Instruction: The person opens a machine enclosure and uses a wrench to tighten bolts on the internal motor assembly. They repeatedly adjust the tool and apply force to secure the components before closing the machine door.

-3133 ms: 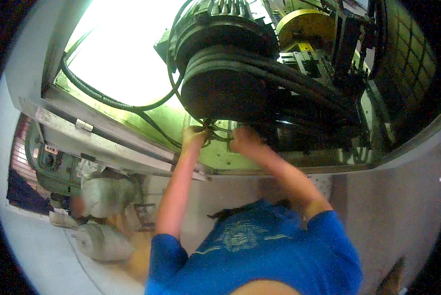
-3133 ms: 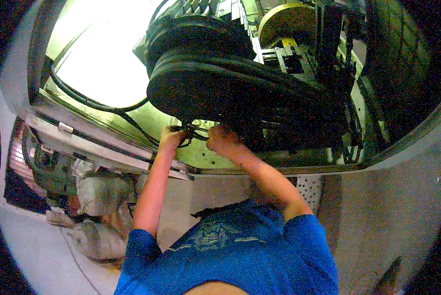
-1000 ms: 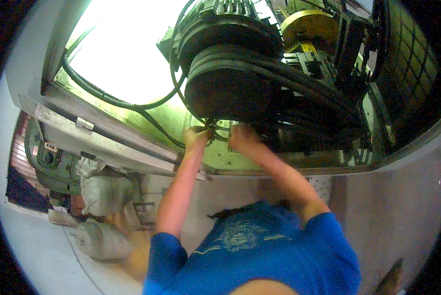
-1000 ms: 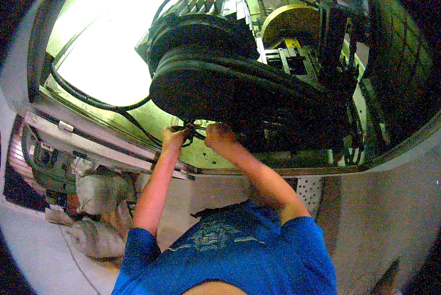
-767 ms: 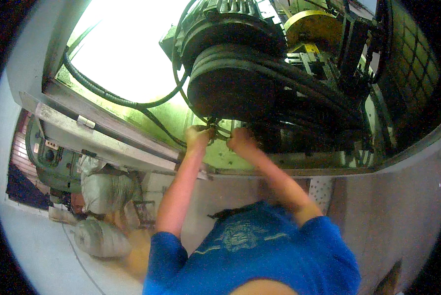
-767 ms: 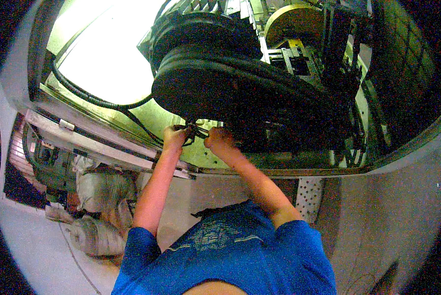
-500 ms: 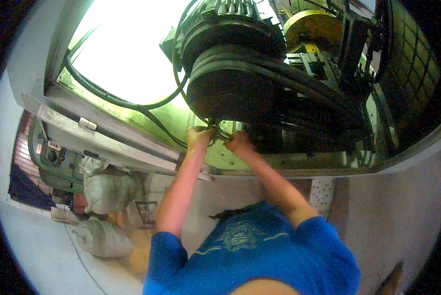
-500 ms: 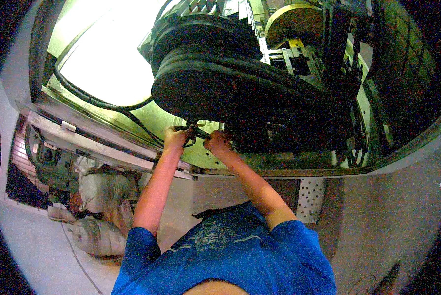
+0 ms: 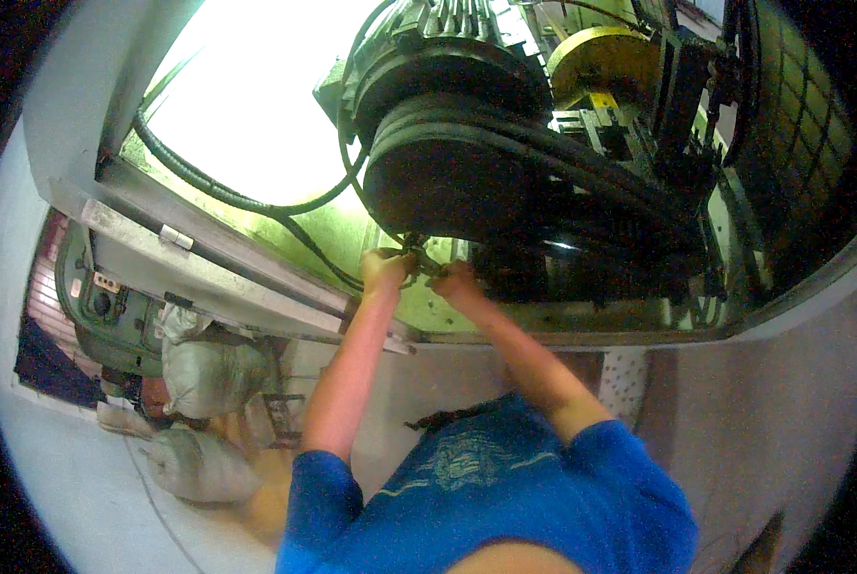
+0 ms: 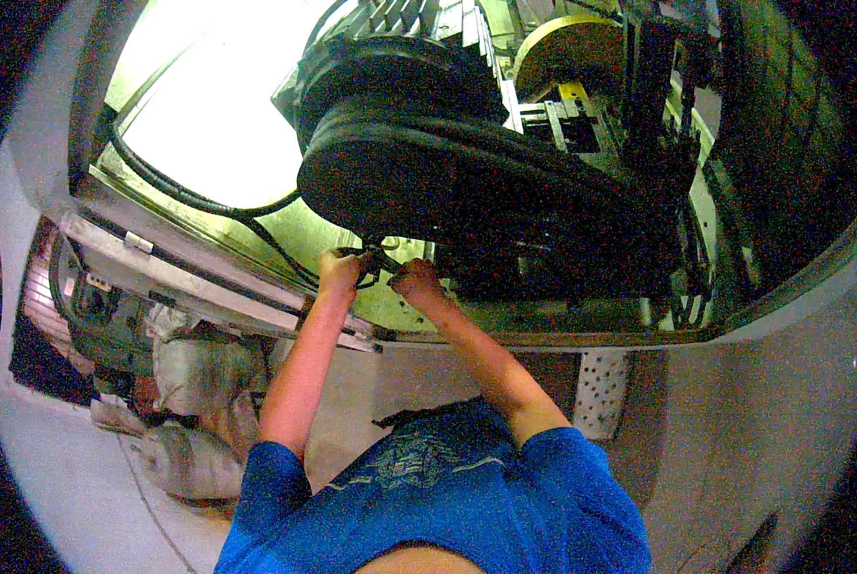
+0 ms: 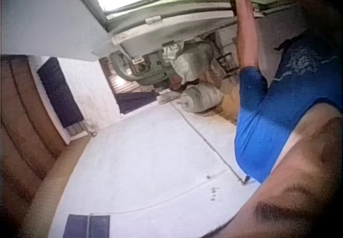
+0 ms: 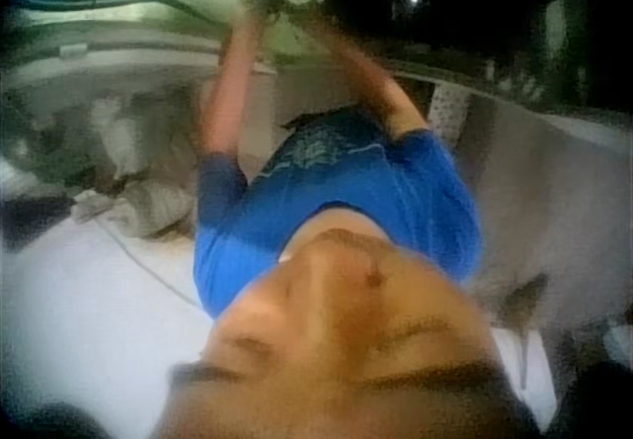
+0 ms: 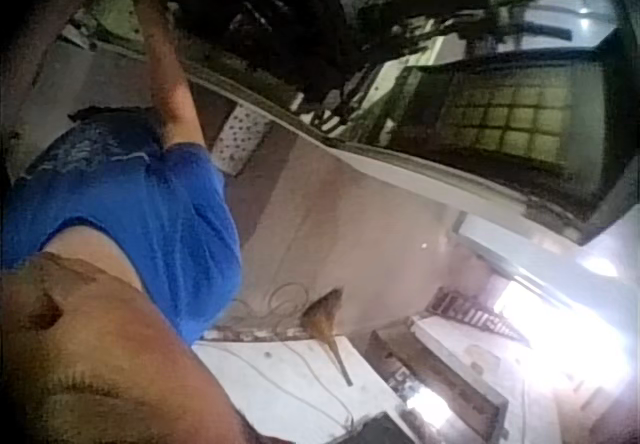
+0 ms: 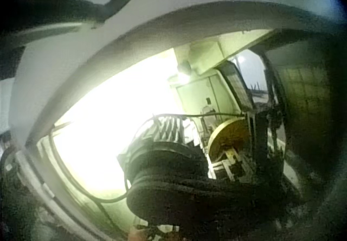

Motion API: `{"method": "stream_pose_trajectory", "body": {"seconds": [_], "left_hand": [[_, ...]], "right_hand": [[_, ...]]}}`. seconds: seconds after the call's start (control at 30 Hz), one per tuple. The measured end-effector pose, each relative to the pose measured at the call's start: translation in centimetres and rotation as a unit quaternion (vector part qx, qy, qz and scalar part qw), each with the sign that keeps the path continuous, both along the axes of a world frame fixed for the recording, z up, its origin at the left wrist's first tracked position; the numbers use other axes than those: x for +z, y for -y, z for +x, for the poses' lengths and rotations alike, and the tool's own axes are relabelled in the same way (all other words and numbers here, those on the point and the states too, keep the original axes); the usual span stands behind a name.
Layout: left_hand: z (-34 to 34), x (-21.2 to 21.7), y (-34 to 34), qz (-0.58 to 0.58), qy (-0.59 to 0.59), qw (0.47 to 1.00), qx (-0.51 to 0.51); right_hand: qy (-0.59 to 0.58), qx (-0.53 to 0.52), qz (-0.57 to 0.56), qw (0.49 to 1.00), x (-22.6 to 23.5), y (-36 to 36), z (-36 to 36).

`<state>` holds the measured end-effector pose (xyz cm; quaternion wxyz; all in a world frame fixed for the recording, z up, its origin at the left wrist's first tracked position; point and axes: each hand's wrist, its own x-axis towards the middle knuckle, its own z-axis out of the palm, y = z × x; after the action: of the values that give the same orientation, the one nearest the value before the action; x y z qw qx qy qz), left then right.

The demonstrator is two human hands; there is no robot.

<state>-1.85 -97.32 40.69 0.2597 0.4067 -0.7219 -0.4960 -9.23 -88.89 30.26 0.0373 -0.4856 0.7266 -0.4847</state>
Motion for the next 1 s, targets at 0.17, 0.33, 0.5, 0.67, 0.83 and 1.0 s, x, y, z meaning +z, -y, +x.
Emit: {"method": "stream_pose_trajectory", "body": {"seconds": [0.17,0.33,0.5,0.67,0.83,1.0], "left_hand": [[0.4,-1.3,1.3,0.001,0.02,1.0,-0.016],[0.1,0.3,0.7,-0.002,0.048,0.994,-0.098],[0.2,1.5,-0.4,-0.038,0.072,0.992,-0.095],[0.5,2.5,-1.5,-0.196,0.12,0.969,-0.088],[2.2,5.2,-4.0,-0.388,0.138,0.91,-0.046],[6.7,5.6,-8.1,-0.413,0.064,0.902,-0.108]], "right_hand": [[0.106,0.039,0.008,0.994,1.3,-1.2,0.5],[0.207,0.003,0.083,0.975,0.7,-1.3,0.2],[0.164,-0.012,-0.028,0.986,-0.9,-2.5,0.7],[0.176,-0.008,0.104,0.979,-0.1,-5.3,1.3],[0.068,0.116,-0.02,0.991,-2.5,-9.1,1.4],[0.411,0.105,0.026,0.905,-3.3,-14.0,4.4]]}}
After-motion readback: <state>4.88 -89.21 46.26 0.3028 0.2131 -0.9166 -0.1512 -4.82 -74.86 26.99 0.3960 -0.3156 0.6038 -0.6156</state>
